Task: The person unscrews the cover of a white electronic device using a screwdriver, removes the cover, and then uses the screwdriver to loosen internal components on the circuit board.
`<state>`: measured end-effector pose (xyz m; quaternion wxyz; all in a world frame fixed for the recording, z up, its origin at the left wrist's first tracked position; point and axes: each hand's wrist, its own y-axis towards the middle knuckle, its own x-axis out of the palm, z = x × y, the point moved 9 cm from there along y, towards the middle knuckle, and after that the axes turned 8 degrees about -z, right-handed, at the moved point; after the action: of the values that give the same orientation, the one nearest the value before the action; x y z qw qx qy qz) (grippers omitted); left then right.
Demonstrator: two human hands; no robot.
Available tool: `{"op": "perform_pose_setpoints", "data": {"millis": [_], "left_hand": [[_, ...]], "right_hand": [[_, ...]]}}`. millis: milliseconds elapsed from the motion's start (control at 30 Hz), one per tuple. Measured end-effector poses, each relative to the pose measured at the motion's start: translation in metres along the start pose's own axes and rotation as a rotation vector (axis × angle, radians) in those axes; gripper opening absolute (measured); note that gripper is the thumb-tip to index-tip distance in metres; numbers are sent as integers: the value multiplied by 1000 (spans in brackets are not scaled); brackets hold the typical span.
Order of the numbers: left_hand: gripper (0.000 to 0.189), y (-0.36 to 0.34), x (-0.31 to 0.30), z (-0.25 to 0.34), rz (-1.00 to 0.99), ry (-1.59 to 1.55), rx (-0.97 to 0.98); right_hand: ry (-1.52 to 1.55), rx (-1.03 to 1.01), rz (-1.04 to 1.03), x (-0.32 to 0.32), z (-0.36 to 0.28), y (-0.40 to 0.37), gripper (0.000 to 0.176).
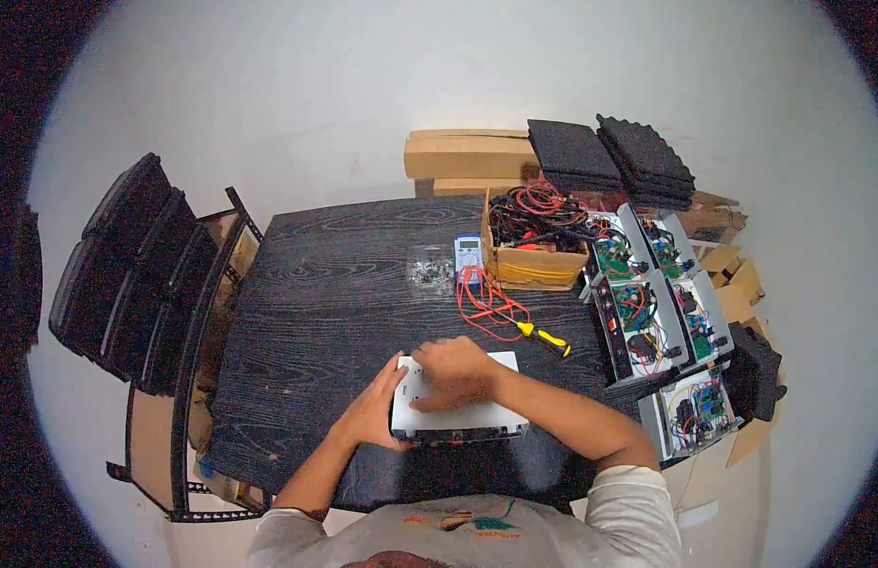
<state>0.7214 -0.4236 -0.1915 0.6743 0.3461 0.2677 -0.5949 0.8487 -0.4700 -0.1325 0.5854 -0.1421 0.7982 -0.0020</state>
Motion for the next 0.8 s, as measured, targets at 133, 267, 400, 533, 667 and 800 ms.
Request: {"op": "perform_pose_setpoints", "data": {"millis": [133,267,400,533,667,800], "left_hand": [[142,-1,-6,3,34,-52,61],[135,-6,-12,-5,65,-135,149],[110,-6,-14,-5,62,6,101],[91,-3,-3,-10,82,151,53],[86,-3,2,-12,71,200,28],[82,-5,5,-13,66,211,29]], "right_hand": [[37,1,-84,-5,4,4,74],[47,19,-157,-5,6,7,74],[58,11,-142,-3,8,6,75],[77,36,-156,-4,6,4,77],[180,-9,-119,-12,8,-6,69],[87,74,254,-44,34,-58,51]]}}
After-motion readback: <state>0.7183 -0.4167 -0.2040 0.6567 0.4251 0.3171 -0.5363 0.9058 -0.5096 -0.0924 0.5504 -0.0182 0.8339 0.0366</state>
